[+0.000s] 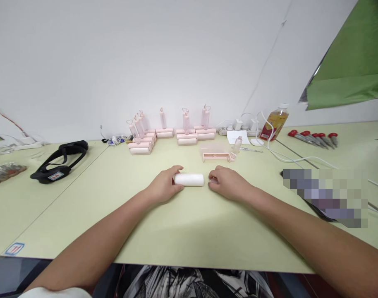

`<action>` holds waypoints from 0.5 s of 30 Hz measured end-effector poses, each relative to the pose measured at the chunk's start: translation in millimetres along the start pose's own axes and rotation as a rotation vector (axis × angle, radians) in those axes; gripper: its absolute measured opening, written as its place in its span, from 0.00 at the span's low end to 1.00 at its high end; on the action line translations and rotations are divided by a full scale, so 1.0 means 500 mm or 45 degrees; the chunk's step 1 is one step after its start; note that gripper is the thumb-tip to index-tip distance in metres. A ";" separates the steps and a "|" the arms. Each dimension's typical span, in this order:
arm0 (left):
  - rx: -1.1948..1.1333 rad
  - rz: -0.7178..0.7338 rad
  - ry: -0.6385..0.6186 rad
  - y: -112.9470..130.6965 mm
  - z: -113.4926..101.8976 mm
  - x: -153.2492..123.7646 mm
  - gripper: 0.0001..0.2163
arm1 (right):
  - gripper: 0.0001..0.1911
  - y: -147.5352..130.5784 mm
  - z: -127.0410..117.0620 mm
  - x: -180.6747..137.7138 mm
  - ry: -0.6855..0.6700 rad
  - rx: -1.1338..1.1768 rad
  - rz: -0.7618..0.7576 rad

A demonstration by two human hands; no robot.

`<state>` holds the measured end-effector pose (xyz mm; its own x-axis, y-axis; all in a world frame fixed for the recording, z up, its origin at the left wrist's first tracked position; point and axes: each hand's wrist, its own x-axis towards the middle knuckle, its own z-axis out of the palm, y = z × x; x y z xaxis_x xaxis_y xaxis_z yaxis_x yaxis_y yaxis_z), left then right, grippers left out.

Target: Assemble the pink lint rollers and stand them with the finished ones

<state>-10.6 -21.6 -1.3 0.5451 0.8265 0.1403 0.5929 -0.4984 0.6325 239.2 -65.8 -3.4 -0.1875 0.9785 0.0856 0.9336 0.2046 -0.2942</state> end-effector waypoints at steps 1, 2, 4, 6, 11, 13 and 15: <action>0.008 0.033 0.003 0.000 0.000 0.001 0.22 | 0.06 -0.001 -0.001 -0.001 0.006 0.014 0.002; 0.014 0.056 0.002 0.001 0.000 0.001 0.19 | 0.05 -0.001 -0.001 -0.002 0.014 0.029 0.007; 0.016 0.062 -0.017 0.002 -0.001 0.001 0.16 | 0.04 -0.002 -0.002 -0.004 0.024 0.053 0.023; 0.002 0.010 -0.050 0.005 -0.004 0.000 0.15 | 0.02 -0.003 -0.004 -0.005 0.034 0.072 0.044; 0.027 -0.103 -0.089 0.009 -0.010 -0.004 0.14 | 0.07 -0.003 -0.003 -0.006 0.089 0.182 0.071; 0.049 -0.103 -0.086 0.010 -0.011 -0.005 0.16 | 0.10 -0.005 0.000 -0.006 0.145 0.272 0.064; 0.045 -0.088 -0.072 0.012 -0.012 -0.006 0.17 | 0.13 -0.009 0.004 -0.006 0.189 0.422 0.050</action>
<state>-12.0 -25.4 6.8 0.5338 0.8439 0.0534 0.6504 -0.4502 0.6118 235.1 -69.6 -4.2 -0.0848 0.9765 0.1981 0.7849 0.1879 -0.5904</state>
